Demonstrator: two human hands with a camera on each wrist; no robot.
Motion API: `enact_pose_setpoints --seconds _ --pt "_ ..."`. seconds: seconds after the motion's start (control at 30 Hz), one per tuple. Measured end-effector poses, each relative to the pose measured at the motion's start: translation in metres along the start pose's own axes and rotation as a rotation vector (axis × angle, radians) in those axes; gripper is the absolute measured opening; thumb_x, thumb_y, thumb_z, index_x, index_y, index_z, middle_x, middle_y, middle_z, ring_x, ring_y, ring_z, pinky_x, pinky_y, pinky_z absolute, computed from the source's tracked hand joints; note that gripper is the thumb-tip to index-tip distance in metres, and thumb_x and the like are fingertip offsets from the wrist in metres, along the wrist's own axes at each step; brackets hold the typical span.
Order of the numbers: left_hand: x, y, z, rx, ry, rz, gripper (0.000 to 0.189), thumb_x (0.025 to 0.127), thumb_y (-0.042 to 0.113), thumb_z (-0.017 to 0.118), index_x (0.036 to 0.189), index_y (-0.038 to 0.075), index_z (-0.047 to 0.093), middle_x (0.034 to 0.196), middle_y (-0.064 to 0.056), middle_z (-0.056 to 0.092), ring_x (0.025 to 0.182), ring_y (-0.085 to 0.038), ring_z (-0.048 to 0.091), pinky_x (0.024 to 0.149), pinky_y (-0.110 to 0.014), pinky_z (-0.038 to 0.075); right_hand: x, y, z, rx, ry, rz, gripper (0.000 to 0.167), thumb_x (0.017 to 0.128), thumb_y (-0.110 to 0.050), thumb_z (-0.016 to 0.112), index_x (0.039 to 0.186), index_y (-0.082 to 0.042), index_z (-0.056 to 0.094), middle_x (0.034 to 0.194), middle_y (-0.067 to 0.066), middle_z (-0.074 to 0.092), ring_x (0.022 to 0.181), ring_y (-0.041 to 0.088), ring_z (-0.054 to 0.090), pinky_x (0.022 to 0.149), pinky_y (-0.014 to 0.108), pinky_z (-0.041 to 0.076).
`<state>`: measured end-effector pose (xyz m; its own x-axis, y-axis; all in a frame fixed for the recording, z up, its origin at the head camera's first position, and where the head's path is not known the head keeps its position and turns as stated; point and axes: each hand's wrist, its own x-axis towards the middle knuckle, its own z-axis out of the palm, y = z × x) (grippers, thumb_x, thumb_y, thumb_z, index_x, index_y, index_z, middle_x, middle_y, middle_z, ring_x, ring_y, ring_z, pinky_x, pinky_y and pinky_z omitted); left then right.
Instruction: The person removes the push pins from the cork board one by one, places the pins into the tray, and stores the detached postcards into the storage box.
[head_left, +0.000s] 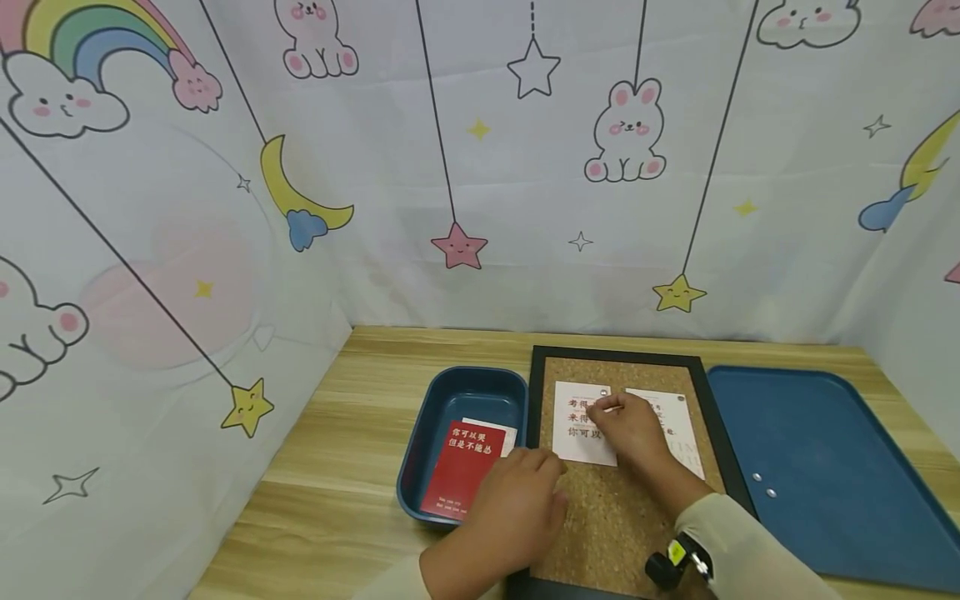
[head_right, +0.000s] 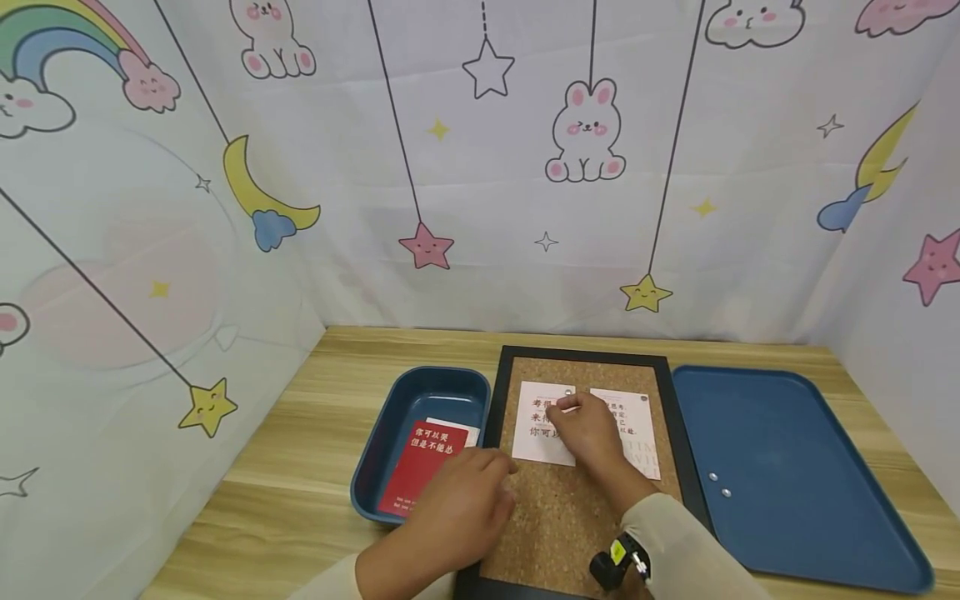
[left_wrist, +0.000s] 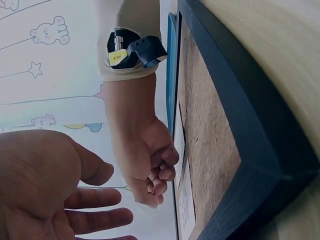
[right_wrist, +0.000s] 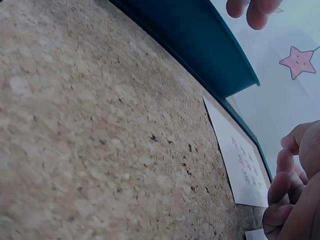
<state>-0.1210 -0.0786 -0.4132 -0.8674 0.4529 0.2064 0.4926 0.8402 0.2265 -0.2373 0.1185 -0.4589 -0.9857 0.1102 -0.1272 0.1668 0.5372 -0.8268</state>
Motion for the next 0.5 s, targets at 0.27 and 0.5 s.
enact_pose_setpoints --seconds 0.27,0.5 --pt "0.007 0.009 0.006 -0.001 -0.021 0.009 0.033 0.095 0.031 0.072 0.123 0.014 0.069 0.126 0.001 0.066 0.117 -0.018 0.059 0.100 -0.036 0.049 0.004 0.003 -0.003 -0.019 0.014 -0.017 0.031 0.096 -0.029 0.068 0.108 -0.001 0.070 0.086 0.010 0.067 0.073 0.022 0.059 0.055 0.032 0.046" --pt "0.011 0.013 0.013 0.013 -0.062 0.013 0.031 0.097 0.029 0.067 0.123 0.012 0.069 0.125 0.001 0.066 0.113 -0.017 0.060 0.095 -0.035 0.051 0.006 0.003 -0.004 -0.035 0.019 -0.020 0.032 0.096 -0.030 0.068 0.110 -0.001 0.069 0.095 0.012 0.068 0.083 0.026 0.061 0.061 0.033 0.047"
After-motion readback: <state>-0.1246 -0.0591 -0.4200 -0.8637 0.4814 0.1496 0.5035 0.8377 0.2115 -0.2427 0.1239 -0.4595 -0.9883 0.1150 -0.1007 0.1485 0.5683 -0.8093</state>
